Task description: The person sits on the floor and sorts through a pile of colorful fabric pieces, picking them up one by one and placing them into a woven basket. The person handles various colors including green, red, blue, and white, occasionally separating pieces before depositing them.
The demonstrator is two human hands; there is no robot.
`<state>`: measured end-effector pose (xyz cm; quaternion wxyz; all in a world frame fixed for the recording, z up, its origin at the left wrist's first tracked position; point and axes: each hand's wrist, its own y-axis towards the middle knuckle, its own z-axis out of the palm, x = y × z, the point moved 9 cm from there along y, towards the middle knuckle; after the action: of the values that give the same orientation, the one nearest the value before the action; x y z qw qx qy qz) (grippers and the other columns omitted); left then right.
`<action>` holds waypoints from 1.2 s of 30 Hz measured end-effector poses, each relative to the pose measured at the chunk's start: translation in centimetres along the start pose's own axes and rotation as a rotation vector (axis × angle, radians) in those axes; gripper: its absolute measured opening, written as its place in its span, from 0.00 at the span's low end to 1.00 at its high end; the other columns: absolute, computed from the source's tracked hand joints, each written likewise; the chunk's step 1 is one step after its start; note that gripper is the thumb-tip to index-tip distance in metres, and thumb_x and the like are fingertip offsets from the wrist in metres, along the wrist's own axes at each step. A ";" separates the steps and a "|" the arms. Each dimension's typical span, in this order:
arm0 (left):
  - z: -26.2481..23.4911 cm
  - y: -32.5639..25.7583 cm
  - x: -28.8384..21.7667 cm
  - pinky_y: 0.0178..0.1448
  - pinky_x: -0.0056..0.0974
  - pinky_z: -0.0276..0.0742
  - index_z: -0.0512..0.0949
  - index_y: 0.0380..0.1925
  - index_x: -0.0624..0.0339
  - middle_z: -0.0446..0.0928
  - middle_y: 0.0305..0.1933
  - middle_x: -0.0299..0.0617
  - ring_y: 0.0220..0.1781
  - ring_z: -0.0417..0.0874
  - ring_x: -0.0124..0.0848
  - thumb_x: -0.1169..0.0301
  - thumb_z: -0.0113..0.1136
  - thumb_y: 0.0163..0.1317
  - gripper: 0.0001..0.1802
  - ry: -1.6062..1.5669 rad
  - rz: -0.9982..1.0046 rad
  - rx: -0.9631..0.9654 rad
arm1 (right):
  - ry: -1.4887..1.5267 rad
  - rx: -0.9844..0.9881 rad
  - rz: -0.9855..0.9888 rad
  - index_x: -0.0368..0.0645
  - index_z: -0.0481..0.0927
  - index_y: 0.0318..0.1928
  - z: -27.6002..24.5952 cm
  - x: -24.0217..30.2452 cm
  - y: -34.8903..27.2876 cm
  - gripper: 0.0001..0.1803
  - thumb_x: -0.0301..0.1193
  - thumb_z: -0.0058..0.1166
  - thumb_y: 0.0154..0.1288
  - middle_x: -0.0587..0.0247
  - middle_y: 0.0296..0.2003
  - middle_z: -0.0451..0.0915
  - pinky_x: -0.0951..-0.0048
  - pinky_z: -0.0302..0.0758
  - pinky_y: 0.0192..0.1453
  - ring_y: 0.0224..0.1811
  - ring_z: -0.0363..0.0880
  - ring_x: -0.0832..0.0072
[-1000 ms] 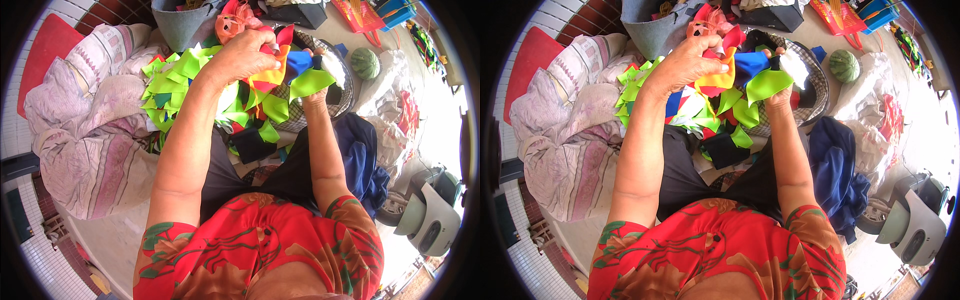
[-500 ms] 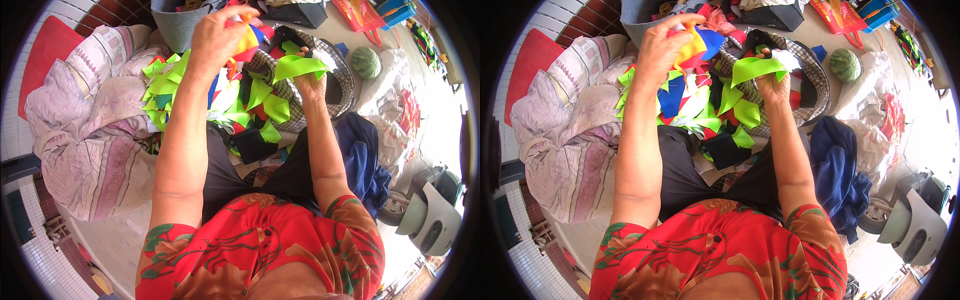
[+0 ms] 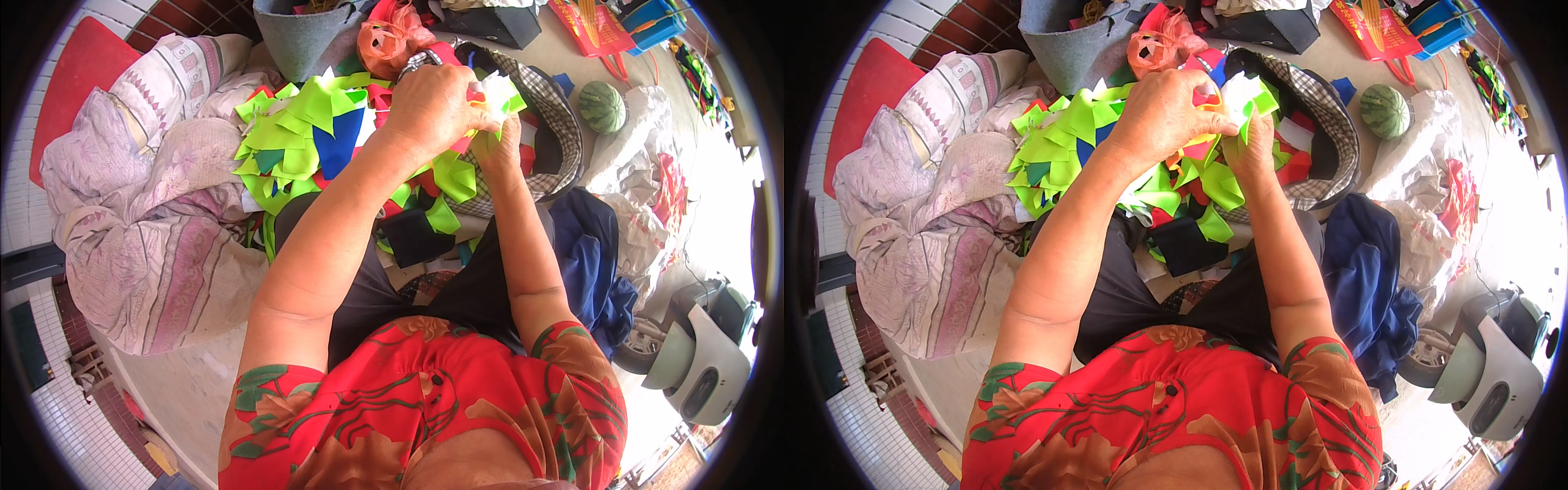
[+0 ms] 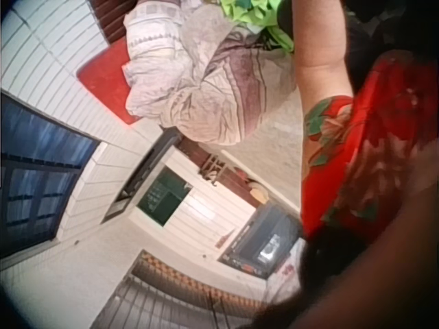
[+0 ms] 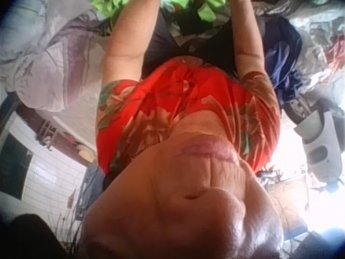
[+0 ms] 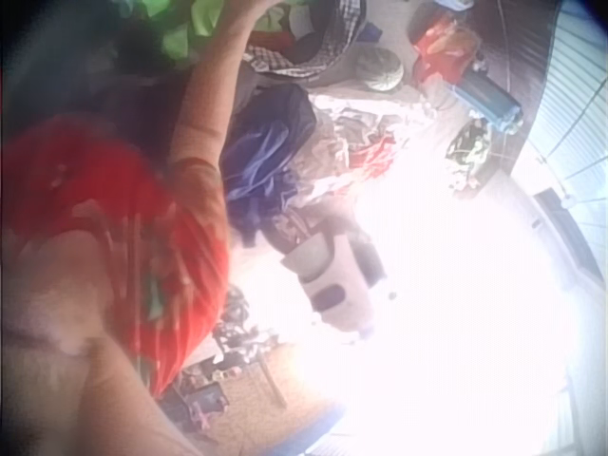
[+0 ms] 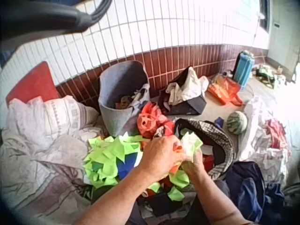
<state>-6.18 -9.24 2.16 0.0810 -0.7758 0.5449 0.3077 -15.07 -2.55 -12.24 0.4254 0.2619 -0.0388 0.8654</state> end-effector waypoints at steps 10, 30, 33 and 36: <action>-2.8 1.0 2.9 0.25 0.31 0.68 0.77 0.25 0.65 0.75 0.19 0.36 0.21 0.75 0.21 0.65 0.65 0.53 0.12 -0.292 -0.079 -0.137 | 0.275 -0.039 0.249 0.42 0.73 0.46 1.4 -0.8 0.2 0.13 0.35 0.50 0.65 0.59 0.40 0.76 0.68 0.75 0.47 0.41 0.75 0.68; 1.4 -0.4 -0.8 0.38 0.45 0.76 0.78 0.34 0.56 0.79 0.33 0.41 0.36 0.81 0.41 0.60 0.66 0.47 0.16 0.165 0.046 -0.020 | 0.416 0.162 0.325 0.47 0.69 0.50 3.5 -1.2 -0.1 0.15 0.38 0.50 0.66 0.59 0.46 0.75 0.63 0.72 0.55 0.49 0.74 0.66; 2.4 0.1 0.5 0.39 0.45 0.77 0.78 0.38 0.50 0.79 0.35 0.41 0.38 0.82 0.40 0.63 0.61 0.51 0.13 0.261 0.007 -0.045 | 0.282 0.176 0.318 0.46 0.68 0.50 4.2 -1.1 -0.4 0.20 0.41 0.53 0.64 0.62 0.43 0.75 0.66 0.72 0.54 0.49 0.74 0.70; 1.5 0.7 0.6 0.40 0.44 0.77 0.79 0.41 0.46 0.79 0.37 0.42 0.38 0.81 0.41 0.65 0.59 0.52 0.14 0.157 -0.015 0.003 | 0.043 0.223 0.310 0.46 0.65 0.55 4.7 -0.5 -0.9 0.32 0.43 0.64 0.54 0.64 0.45 0.75 0.68 0.69 0.57 0.50 0.74 0.72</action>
<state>-7.29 -9.30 0.78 0.0414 -0.8015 0.5442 0.2444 -12.12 -3.73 -8.56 0.2561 0.2799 0.0264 0.9249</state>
